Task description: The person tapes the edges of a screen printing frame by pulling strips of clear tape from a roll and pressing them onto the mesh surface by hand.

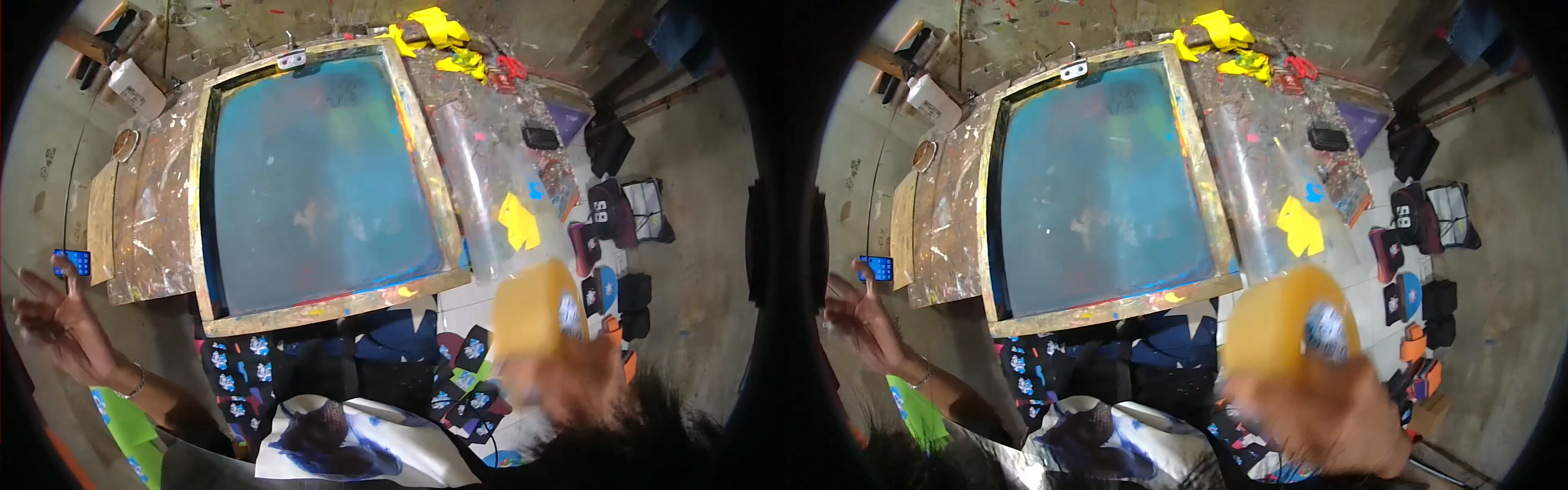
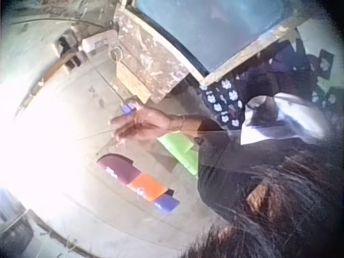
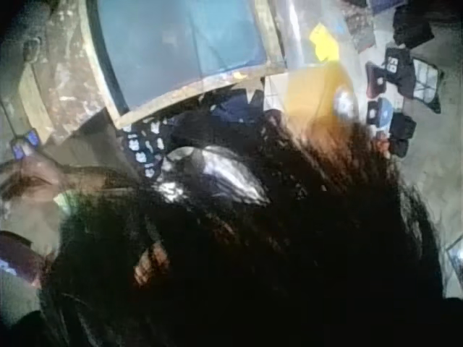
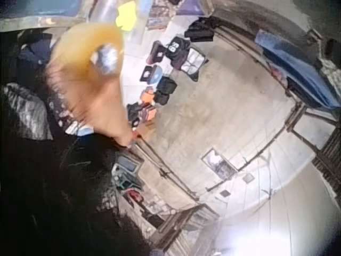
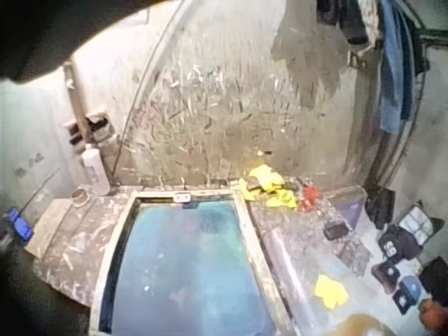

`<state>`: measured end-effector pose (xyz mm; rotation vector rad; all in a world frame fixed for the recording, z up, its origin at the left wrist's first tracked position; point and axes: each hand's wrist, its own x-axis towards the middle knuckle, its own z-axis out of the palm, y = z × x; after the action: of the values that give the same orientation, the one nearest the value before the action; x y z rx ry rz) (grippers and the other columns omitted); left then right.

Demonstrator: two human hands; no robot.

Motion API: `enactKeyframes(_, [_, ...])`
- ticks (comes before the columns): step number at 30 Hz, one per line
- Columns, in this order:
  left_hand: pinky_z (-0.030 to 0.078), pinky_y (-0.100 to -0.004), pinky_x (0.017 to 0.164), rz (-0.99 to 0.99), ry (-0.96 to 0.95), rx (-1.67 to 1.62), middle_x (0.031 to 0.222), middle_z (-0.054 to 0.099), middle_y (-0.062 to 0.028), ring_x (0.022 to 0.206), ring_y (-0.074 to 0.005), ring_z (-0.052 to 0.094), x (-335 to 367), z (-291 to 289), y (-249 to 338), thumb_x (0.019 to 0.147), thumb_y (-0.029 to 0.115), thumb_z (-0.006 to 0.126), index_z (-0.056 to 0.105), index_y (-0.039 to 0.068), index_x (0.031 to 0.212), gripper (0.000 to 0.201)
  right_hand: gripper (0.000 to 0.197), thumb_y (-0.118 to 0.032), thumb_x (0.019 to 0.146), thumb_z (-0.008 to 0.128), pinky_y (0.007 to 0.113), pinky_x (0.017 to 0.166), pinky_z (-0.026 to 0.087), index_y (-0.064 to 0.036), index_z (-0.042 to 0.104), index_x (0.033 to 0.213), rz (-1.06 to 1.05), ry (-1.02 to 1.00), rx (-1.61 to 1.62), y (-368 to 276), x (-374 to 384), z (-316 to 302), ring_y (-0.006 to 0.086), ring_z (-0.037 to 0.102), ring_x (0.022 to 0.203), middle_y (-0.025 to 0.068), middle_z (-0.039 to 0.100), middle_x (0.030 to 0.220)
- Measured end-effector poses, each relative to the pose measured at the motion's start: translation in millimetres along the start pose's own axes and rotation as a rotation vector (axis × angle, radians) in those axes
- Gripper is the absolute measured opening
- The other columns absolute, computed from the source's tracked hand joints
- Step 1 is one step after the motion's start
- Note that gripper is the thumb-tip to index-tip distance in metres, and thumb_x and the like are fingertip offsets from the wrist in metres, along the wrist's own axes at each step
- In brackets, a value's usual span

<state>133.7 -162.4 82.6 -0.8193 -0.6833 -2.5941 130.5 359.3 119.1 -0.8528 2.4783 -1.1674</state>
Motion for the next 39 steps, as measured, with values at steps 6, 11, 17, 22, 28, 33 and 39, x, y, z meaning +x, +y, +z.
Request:
enactKeyframes(6, [0.013, -0.0621, 0.121, -0.124, 0.166, 0.029, 0.135, 0.064, -0.0069, 0.145, -0.0237, 0.039, 9, -26, -33, 0.099, 0.020, 0.060, 0.068, 0.004, 0.118, 0.026, 0.026, -0.019, 0.091, 0.063, 0.037, 0.084, 0.053, -0.0007, 0.072, 0.107, 0.266, 0.437, -0.555, 151, 70, -85, 0.0329, 0.071, 0.093, 0.0183, 0.073, 0.103])
enactKeyframes(11, [0.017, -0.0604, 0.120, -0.258, 0.074, -0.018, 0.139, 0.061, -0.0060, 0.145, -0.0203, 0.039, 22, -39, -63, 0.104, 0.023, 0.054, 0.063, 0.004, 0.126, 0.031, 0.033, -0.023, 0.088, 0.066, 0.043, 0.089, 0.052, -0.0025, 0.071, 0.114, 0.497, 0.337, -0.824, 266, 98, -113, 0.0389, 0.067, 0.100, 0.0214, 0.071, 0.108])
enactKeyframes(17, [0.021, -0.0607, 0.119, -0.248, 0.068, 0.093, 0.141, 0.059, -0.0063, 0.143, -0.0199, 0.042, 31, -36, -72, 0.107, 0.021, 0.046, 0.061, 0.004, 0.130, 0.033, 0.056, -0.029, 0.085, 0.068, 0.050, 0.094, 0.050, -0.0082, 0.059, 0.136, 0.626, 0.261, -0.910, 310, 99, -92, 0.0430, 0.064, 0.106, 0.0269, 0.068, 0.113])
enactKeyframes(22, [0.020, -0.0608, 0.119, -0.270, 0.047, 0.123, 0.144, 0.057, -0.0072, 0.144, -0.0201, 0.039, 40, -48, -73, 0.107, 0.019, 0.045, 0.060, 0.003, 0.132, 0.033, 0.064, -0.027, 0.088, 0.067, 0.051, 0.084, 0.054, -0.0020, 0.048, 0.144, 0.816, 0.319, -0.926, 227, 105, -82, 0.0439, 0.069, 0.093, 0.0297, 0.069, 0.103])
enactKeyframes(28, [0.020, -0.0614, 0.119, -0.283, 0.027, 0.106, 0.148, 0.053, -0.0083, 0.146, -0.0237, 0.036, 51, -67, -97, 0.107, 0.018, 0.045, 0.060, 0.002, 0.131, 0.032, 0.049, -0.019, 0.085, 0.073, 0.042, 0.075, 0.055, -0.0030, 0.057, 0.128, -0.220, 0.466, 0.150, 75, 46, 11, 0.0331, 0.069, 0.085, 0.0217, 0.068, 0.097])
enactKeyframes(33, [0.018, -0.0621, 0.120, -0.279, 0.047, 0.092, 0.149, 0.052, -0.0083, 0.146, -0.0240, 0.036, 53, -62, -100, 0.107, 0.018, 0.045, 0.060, 0.002, 0.131, 0.033, 0.037, -0.018, 0.081, 0.077, 0.039, 0.072, 0.053, -0.0032, 0.063, 0.112, -0.385, 0.241, 0.419, 32, 54, 62, 0.0295, 0.066, 0.082, 0.0172, 0.065, 0.091])
enactKeyframes(39, [0.018, -0.0617, 0.121, -0.272, 0.009, 0.127, 0.150, 0.051, -0.0073, 0.147, -0.0230, 0.034, 51, -53, -86, 0.106, 0.019, 0.047, 0.060, 0.002, 0.133, 0.034, 0.024, -0.018, 0.077, 0.081, 0.036, 0.067, 0.052, -0.0033, 0.069, 0.093, -0.437, 0.262, 0.557, 10, 44, 71, 0.0251, 0.061, 0.078, 0.0117, 0.062, 0.085])
